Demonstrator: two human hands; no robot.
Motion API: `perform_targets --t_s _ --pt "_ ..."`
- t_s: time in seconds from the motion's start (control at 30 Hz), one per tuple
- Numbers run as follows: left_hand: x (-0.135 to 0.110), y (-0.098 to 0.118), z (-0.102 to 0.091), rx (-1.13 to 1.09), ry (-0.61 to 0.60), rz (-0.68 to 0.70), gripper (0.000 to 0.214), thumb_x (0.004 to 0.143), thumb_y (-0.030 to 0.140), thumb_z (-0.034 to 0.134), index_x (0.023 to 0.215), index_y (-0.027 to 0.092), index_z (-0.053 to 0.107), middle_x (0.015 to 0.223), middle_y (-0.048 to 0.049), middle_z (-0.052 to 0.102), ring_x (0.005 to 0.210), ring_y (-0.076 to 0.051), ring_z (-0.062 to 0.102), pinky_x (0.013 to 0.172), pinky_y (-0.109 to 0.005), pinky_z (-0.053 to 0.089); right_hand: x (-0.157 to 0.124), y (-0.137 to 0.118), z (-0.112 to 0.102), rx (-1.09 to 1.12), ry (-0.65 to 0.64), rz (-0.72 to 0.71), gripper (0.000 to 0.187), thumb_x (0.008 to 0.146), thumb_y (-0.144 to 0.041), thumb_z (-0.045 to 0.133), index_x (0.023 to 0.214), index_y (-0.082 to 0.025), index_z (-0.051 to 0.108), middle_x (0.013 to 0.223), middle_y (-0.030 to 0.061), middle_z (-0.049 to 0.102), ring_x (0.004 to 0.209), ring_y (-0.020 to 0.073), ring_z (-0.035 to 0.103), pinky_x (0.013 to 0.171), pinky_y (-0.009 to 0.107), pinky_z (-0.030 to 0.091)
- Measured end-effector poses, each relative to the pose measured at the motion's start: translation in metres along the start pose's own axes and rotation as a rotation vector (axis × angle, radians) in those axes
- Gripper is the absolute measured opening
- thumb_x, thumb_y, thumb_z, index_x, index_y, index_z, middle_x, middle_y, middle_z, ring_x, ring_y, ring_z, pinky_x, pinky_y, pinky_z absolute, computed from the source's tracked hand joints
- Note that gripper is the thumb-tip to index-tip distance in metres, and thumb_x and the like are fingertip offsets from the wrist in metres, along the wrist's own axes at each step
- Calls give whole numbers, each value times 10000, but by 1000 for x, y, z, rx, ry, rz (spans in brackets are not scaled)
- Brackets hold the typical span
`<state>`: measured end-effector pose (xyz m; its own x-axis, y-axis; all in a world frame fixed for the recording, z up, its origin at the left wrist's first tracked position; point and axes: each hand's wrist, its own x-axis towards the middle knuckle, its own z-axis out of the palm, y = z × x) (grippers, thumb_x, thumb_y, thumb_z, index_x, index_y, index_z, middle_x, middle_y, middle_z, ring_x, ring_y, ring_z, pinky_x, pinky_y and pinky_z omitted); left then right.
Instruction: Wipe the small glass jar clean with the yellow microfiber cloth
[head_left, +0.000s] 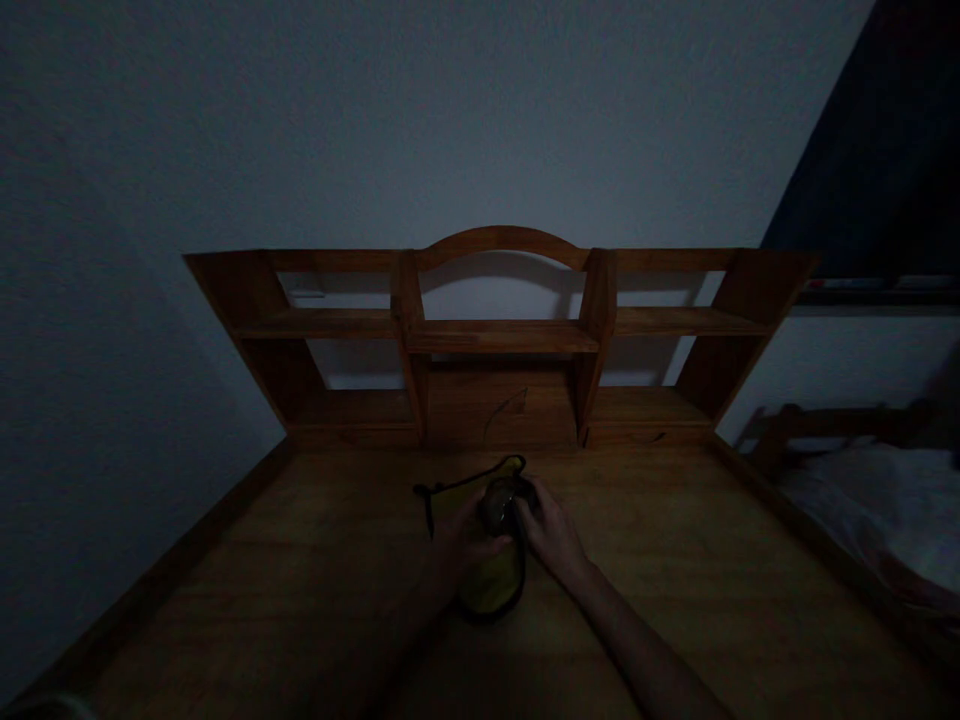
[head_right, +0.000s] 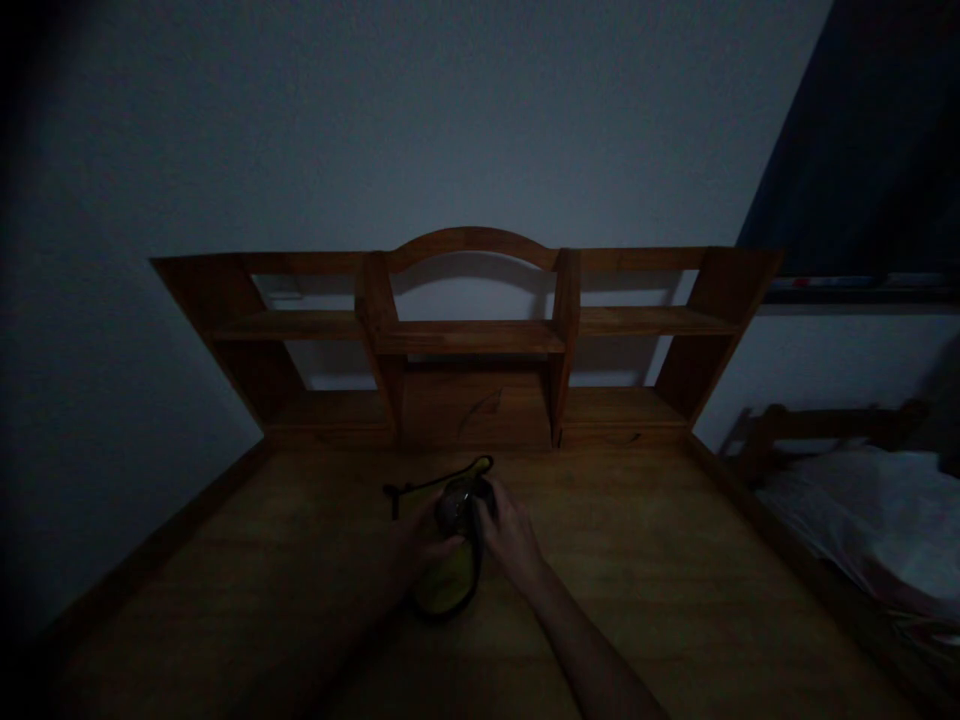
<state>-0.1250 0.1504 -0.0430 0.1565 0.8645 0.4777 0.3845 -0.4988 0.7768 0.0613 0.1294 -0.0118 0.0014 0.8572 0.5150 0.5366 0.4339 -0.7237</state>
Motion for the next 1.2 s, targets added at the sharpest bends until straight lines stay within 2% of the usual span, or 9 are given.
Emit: perform_targets --t_s 0.1,0.17,0.37,0.53,0.73,0.9,1.03,1.1,1.2 --pt "1 6 -3 8 5 36 613 650 327 755 1215 189 561 1122 -99 681 1012 -262 667 908 -430 555 1 -4 4 59 34 26 282 915 -255 514 1193 -215 531 1111 60 652 1009 194 632 869 291 493" --pt "1 10 -4 21 3 47 613 660 329 744 1227 192 552 1127 -96 679 1012 -256 667 906 -431 556 1 -4 2 55 33 31 247 912 -261 523 1151 -204 554 1044 57 670 933 187 651 809 268 503" --pt "-1 10 1 -9 -13 30 588 692 307 710 1242 179 545 1131 -104 676 1005 -247 670 895 -411 563 -2 3 -7 -109 -22 4 192 952 -275 473 1043 -175 609 854 65 678 756 192 655 702 256 473" --pt "1 7 0 -57 14 -46 546 727 313 694 1229 165 537 1114 -96 682 993 -219 673 891 -381 564 -4 7 0 -78 -36 -12 258 970 -242 390 1121 -168 586 894 84 683 765 197 661 695 262 486" --pt "4 6 0 112 113 55 524 727 359 705 1198 173 569 1107 -86 686 977 -231 678 878 -387 569 -2 1 15 152 26 74 293 956 -292 415 1186 -172 552 1082 106 663 975 217 645 864 335 508" --pt "4 10 0 172 79 58 499 714 408 703 1150 186 604 1097 -81 693 981 -230 677 889 -377 557 0 7 25 414 53 147 320 849 -271 547 1151 -165 547 1100 96 663 1022 222 636 906 367 516" --pt "3 17 0 161 25 28 493 710 403 694 1148 192 612 1105 -72 691 1002 -235 670 912 -375 545 -1 12 21 288 70 146 286 856 -260 530 1115 -165 604 1078 95 678 999 230 644 901 371 510" --pt "3 18 1 142 58 3 483 701 392 698 1132 189 618 1082 -76 699 964 -238 683 880 -367 560 -1 12 16 169 38 124 292 891 -271 501 1138 -167 618 1077 98 682 976 233 654 873 354 511" --pt "3 15 4 110 107 -50 471 706 384 689 1114 162 615 1049 -97 706 926 -241 692 848 -375 570 -1 11 9 10 -12 104 253 924 -311 488 1054 -170 653 929 91 709 811 226 684 730 299 522"
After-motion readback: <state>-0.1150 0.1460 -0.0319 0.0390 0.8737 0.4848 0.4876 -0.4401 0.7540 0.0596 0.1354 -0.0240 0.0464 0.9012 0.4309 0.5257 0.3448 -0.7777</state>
